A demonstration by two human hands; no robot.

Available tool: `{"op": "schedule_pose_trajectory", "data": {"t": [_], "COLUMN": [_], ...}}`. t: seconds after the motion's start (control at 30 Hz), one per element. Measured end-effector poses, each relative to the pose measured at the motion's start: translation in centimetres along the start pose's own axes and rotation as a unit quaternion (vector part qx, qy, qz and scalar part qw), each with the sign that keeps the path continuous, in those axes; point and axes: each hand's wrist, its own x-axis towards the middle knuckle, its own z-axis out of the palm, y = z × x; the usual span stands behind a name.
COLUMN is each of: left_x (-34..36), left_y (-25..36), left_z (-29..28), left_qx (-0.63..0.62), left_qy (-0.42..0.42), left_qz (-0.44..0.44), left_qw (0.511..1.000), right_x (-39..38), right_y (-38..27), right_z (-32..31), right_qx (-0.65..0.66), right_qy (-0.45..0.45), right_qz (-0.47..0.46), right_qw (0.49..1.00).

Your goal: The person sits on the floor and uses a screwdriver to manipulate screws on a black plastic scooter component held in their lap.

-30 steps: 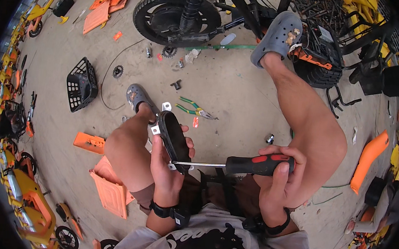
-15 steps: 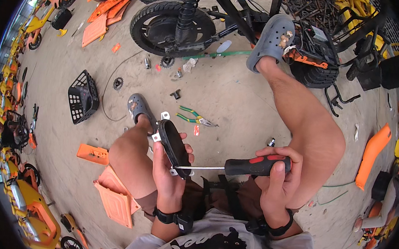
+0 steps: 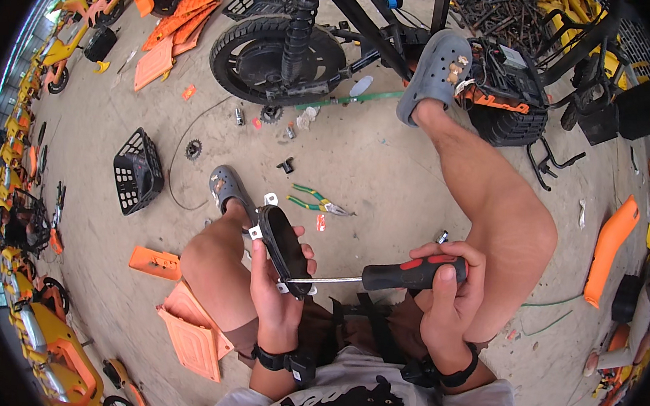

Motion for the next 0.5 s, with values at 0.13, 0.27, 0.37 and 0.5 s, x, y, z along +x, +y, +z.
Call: {"op": "schedule_pose_trajectory", "data": {"t": [0.13, 0.27, 0.37, 0.5], "left_x": [0.0, -0.1, -0.2, 0.0], "left_y": [-0.1, 0.1, 0.0, 0.0], "left_z": [-0.2, 0.7, 0.0, -0.1], "left_qx": [-0.009, 0.007, 0.007, 0.009], "left_qy": [0.006, -0.006, 0.006, 0.012], "left_qz": [-0.002, -0.008, 0.003, 0.001], "left_qw": [1.000, 1.000, 1.000, 1.000], "right_x": [0.0, -0.1, 0.1, 0.0], "right_y": [0.4, -0.7, 0.1, -0.3], "right_z": [-0.1, -0.1, 0.2, 0.5], "right_qx": [0.000, 0.015, 0.044, 0.071], "right_qy": [-0.002, 0.011, -0.012, -0.019], "right_qz": [0.008, 0.031, 0.046, 0.062], "right_qw": [1.000, 0.999, 0.998, 0.995]}}
